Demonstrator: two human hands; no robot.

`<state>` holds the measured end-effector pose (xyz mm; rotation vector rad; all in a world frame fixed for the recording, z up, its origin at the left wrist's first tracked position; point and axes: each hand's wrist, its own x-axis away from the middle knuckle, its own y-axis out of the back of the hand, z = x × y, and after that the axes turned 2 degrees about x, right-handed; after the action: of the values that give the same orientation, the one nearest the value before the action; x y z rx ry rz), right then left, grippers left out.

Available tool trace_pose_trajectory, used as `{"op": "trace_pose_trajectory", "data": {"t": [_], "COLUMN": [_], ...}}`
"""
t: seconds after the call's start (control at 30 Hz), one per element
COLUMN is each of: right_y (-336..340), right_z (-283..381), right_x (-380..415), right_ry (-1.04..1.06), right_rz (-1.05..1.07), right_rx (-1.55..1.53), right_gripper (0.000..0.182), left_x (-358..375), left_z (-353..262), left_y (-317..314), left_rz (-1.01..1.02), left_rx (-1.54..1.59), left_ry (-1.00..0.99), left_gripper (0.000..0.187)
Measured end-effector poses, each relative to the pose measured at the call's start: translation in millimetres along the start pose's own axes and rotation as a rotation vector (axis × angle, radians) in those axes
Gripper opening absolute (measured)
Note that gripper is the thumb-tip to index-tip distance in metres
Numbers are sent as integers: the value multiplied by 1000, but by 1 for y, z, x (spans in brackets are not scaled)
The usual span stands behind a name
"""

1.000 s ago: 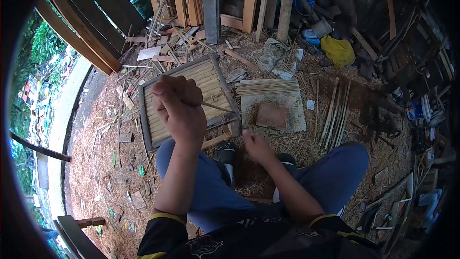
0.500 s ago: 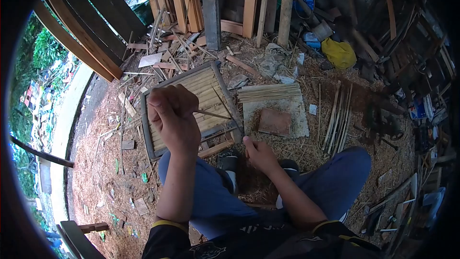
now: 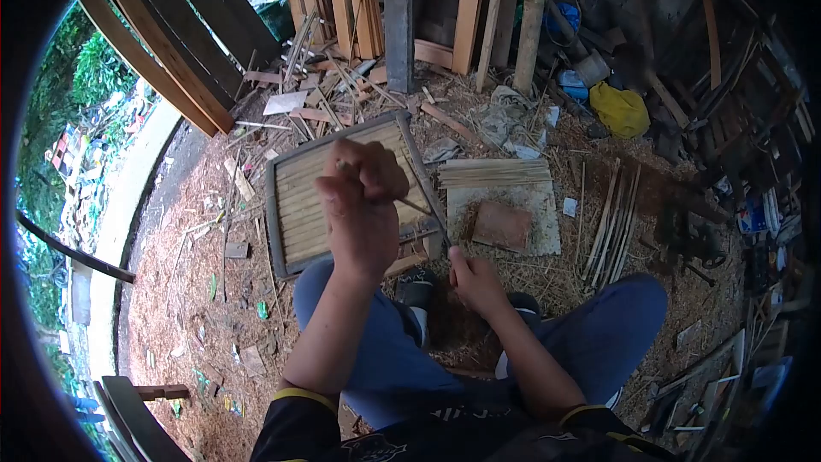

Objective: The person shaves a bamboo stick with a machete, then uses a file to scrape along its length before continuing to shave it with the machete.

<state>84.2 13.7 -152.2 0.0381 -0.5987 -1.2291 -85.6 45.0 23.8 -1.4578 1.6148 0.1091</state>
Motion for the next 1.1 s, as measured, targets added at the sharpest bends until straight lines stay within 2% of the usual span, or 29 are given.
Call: {"op": "trace_pose_trajectory", "data": {"t": [0.13, 0.23, 0.33, 0.43, 0.47, 0.53, 0.63, 0.73, 0.83, 0.93, 1.03, 1.1], "right_y": [-3, -14, -9, -13, -15, -10, -4, -8, -12, -4, -4, -11], "right_z": [11, -3, 1, 11, 9, 4, -8, -11, -4, -23, -6, -16], "right_x": [14, 4, 2, 10, 10, 7, -5, -3, 3, -13, 7, -7], "right_ry": [229, 108, -125, 189, 164, 116, -184, 77, 103, -188, -24, -52], "right_rz": [-24, -1, 49, -52, -34, -27, 31, -23, -81, 13, 38, 5], "right_rx": [-125, -176, -209, -89, -73, -30, -76, -87, -60, -21, -165, -117], "right_gripper": [66, 66, 67, 68, 70, 73, 68, 69, 76, 76, 71, 71], "left_x": [-1, -3, -4, -6, -7, -9, -7, -7, -9, -7, -4, -9], "left_z": [3, 2, -1, -1, -3, -3, -7, -2, 0, 2, 1, 0], "left_y": [4, 9, 14, 12, 12, 11, 7, 5, 2, 2, -1, 0], "left_rz": [-37, -89, -174, -248, -211, -262, -265, -208, -200, -221, -217, -255], "left_rx": [-172, -174, -186, -233, -217, -233, -258, -244, -247, -218, -249, -281], "left_ry": [-41, -58, -56, -59, -48, -29, -22, -51, -34, -20, -13, -30], "left_gripper": [43, 40, 39, 37, 37, 37, 37, 37, 36, 35, 34, 34]}}
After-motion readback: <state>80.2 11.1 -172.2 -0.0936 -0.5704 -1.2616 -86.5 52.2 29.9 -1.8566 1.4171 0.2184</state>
